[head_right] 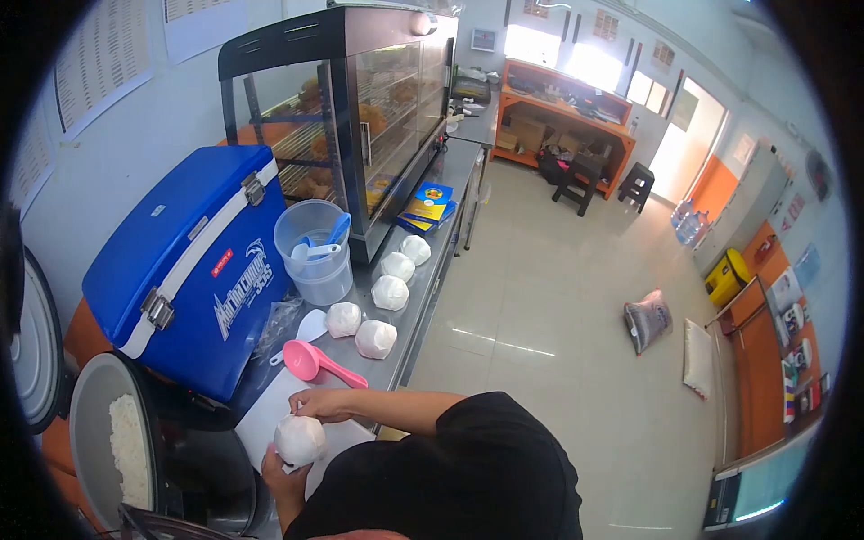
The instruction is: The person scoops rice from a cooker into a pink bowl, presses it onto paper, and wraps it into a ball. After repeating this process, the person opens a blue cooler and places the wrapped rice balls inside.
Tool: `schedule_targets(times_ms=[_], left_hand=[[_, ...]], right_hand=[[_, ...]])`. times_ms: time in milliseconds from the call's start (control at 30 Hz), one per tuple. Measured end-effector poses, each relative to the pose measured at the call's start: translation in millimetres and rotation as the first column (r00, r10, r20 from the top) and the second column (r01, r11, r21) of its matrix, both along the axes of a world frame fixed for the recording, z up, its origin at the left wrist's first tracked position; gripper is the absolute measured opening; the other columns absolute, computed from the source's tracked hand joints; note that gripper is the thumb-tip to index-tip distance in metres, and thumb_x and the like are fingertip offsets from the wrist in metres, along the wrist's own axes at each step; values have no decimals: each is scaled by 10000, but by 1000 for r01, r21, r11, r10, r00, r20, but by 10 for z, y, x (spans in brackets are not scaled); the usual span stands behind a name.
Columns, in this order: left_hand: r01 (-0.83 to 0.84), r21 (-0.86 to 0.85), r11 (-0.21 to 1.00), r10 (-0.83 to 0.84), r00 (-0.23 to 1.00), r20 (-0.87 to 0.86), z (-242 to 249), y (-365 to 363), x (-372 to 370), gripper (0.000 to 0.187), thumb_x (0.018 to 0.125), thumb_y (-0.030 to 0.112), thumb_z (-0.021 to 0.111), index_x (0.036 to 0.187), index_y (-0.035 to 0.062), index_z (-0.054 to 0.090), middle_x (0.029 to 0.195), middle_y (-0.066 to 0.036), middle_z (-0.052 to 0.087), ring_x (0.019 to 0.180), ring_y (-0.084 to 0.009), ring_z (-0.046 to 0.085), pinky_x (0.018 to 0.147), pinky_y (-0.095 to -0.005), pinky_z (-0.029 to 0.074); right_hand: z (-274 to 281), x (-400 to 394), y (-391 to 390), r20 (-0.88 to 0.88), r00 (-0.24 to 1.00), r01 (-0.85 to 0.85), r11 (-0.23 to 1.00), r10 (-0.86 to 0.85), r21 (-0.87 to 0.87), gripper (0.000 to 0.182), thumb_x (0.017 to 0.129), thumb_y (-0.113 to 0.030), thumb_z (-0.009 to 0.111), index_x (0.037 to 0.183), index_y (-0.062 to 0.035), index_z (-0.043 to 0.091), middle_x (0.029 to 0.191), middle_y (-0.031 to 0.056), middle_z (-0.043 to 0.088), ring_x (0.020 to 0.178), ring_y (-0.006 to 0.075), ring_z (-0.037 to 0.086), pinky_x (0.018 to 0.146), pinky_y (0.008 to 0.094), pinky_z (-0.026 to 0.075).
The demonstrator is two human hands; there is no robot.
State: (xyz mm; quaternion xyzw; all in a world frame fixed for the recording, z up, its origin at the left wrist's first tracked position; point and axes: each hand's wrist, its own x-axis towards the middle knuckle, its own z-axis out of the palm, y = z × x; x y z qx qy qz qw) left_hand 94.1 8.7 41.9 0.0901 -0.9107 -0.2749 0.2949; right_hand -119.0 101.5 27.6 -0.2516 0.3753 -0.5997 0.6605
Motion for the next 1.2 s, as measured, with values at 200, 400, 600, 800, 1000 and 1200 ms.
schedule_targets(times_ms=[200,400,600,800,1000,1200], left_hand=[[-74,937,342,-47,994,96,426,235,-140,804,764,89,712,1423,82,252,1143,-153,590,1052,-308,582,882,-378,486],[172,895,-411,47,985,-168,-87,84,37,525,937,332,526,1373,106,339,1285,-112,502,1172,-248,495,932,-429,454],[359,789,-499,151,932,-329,-224,55,88,460,967,360,456,1321,71,405,1282,-93,511,1172,-250,485,950,-442,436],[278,955,-103,229,941,-249,-94,105,-204,573,919,205,576,1381,59,269,1334,-136,432,1206,-267,455,1010,-421,387],[-194,809,555,152,980,131,53,209,-407,877,746,13,722,1389,22,125,1308,-210,380,1200,-279,445,989,-360,383],[-65,556,829,-119,950,288,173,121,-557,945,735,56,741,1425,64,95,1240,-229,472,1137,-341,514,974,-401,402]], right_hand=[[-112,26,75,-121,963,233,970,-240,-65,164,841,-123,653,907,-61,516,941,33,570,860,108,555,721,266,467],[105,181,58,-517,813,168,959,-266,-230,185,863,-161,636,933,-41,515,1012,60,549,936,139,528,729,284,483],[200,477,28,-635,456,279,778,-623,-563,160,812,-68,635,944,-81,546,1020,92,551,990,227,515,861,340,386],[-45,397,-36,-864,155,222,869,-480,-443,312,743,-60,625,1050,-117,601,1077,110,581,1032,268,532,881,398,380],[-12,342,57,-670,730,159,987,-138,-31,776,815,-374,691,1352,45,320,1273,231,472,1217,291,456,988,391,398],[57,219,211,-601,769,310,949,-219,51,790,695,-320,792,1274,24,380,1172,167,516,1096,230,518,908,353,438]])
